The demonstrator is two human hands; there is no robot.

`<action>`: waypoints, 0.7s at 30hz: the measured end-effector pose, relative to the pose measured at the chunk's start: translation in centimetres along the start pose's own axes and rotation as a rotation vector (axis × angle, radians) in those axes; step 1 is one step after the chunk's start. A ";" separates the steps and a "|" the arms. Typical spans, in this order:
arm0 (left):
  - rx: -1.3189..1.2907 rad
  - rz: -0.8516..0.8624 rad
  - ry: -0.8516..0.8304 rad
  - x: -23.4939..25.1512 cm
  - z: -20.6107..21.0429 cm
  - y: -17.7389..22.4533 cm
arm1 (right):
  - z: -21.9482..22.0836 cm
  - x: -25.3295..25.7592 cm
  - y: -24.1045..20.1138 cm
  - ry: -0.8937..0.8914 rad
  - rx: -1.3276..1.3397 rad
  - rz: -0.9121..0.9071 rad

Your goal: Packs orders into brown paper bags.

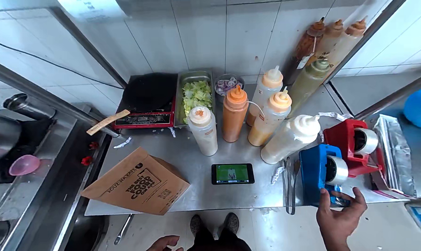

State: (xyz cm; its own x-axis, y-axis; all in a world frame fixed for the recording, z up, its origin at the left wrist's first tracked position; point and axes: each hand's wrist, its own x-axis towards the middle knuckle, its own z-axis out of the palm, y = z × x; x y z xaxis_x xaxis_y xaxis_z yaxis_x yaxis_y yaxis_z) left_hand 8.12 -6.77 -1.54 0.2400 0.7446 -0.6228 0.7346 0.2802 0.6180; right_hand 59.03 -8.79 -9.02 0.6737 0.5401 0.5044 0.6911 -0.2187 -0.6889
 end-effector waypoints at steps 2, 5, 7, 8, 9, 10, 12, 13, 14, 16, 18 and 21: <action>0.022 0.022 -0.017 0.4 -0.3 0.1 | 0.1 0.0 0.1 0.005 -0.001 -0.034; 0.040 0.047 -0.014 1.0 -0.9 0.8 | 0.3 0.0 0.4 0.016 0.003 -0.053; 0.052 0.073 -0.011 1.4 -1.4 1.1 | 0.4 0.0 0.5 0.024 -0.006 -0.045; 0.058 0.082 -0.011 1.6 -1.5 1.2 | 0.4 0.0 0.4 0.028 -0.013 -0.039; 0.065 0.089 -0.010 1.8 -1.7 1.4 | 0.4 -0.1 0.3 0.030 -0.019 -0.032; 0.072 0.091 -0.013 2.0 -1.9 1.5 | 0.4 -0.1 0.3 0.031 -0.024 -0.027; 0.085 0.097 -0.021 2.4 -2.1 1.7 | 0.4 -0.1 0.2 0.026 -0.018 -0.024; 0.091 0.102 -0.024 2.6 -2.2 1.8 | 0.4 0.0 0.2 0.026 -0.014 -0.027; 0.096 0.102 -0.031 2.8 -2.2 1.9 | 0.4 0.0 0.3 0.027 -0.013 -0.028; 0.100 0.117 -0.035 3.1 -2.1 2.1 | 0.3 0.0 0.1 0.013 -0.011 -0.020; 0.094 0.150 -0.027 3.3 -2.0 2.1 | 0.1 0.0 0.0 0.002 -0.015 -0.012; 0.106 0.151 -0.042 3.4 -1.9 2.1 | 0.0 0.0 0.1 -0.012 -0.019 -0.003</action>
State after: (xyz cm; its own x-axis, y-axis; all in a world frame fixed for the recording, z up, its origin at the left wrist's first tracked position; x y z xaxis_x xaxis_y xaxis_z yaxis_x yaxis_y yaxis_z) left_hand 9.27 -2.45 -1.44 0.3772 0.7472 -0.5473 0.7502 0.1001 0.6536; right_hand 59.15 -8.80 -9.10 0.6687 0.5505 0.4998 0.6978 -0.2323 -0.6776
